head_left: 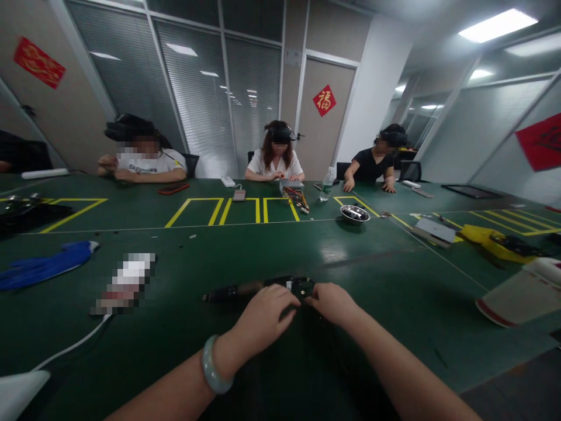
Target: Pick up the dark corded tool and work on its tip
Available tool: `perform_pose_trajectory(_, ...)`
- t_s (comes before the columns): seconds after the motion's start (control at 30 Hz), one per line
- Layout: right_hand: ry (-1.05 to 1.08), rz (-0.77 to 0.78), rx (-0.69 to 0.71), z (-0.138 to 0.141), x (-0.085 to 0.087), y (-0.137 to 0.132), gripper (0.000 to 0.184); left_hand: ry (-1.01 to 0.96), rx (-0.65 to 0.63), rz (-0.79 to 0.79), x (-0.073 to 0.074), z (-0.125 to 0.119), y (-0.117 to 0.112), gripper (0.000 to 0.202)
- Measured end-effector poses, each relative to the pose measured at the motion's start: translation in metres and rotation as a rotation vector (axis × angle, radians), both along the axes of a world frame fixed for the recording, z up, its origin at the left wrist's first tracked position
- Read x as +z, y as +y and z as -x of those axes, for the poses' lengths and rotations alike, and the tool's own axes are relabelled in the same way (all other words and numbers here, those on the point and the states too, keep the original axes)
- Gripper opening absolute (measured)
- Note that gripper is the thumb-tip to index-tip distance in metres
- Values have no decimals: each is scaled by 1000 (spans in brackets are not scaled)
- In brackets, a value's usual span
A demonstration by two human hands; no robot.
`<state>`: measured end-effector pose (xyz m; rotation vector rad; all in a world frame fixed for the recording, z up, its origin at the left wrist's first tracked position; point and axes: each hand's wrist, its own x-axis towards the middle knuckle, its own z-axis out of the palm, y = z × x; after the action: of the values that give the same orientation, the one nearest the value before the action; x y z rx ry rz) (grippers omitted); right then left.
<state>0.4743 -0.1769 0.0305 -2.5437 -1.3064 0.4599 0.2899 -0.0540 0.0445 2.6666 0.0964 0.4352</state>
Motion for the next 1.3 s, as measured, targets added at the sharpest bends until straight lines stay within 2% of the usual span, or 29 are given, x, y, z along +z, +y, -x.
perform_pose_trajectory(0.07,28,-31,25,-10,0,6,12,-45,90,-84,6,-19,4,22)
perform_pose_trajectory(0.13,97,-60,46,-19,-3,9,10,-6,147,-162,6,-38,8,19)
perform_pose_trajectory(0.27,310,-125,60,-30,-17,6,14,91,207,-214,-9,-67,10,12)
perform_pose_trajectory(0.4,422,-234,15,-33,-32,5,19,122,256,-217,-25,-80,6,10)
perform_pose_trajectory(0.5,372,-347,-44,-34,-35,6,19,128,258,-208,-28,-81,7,8)
perform_pose_trajectory(0.63,152,-488,-70,-37,-33,5,15,123,236,-189,-28,-77,11,9)
perform_pose_trajectory(0.93,-157,-376,88,-26,-22,4,20,96,192,-159,-30,-74,13,11)
perform_pose_trajectory(1.13,-250,-314,135,-18,-20,4,21,72,172,-150,-31,-72,15,11)
perform_pose_trajectory(1.3,-225,-352,144,-18,-24,4,20,56,167,-155,-33,-72,16,11)
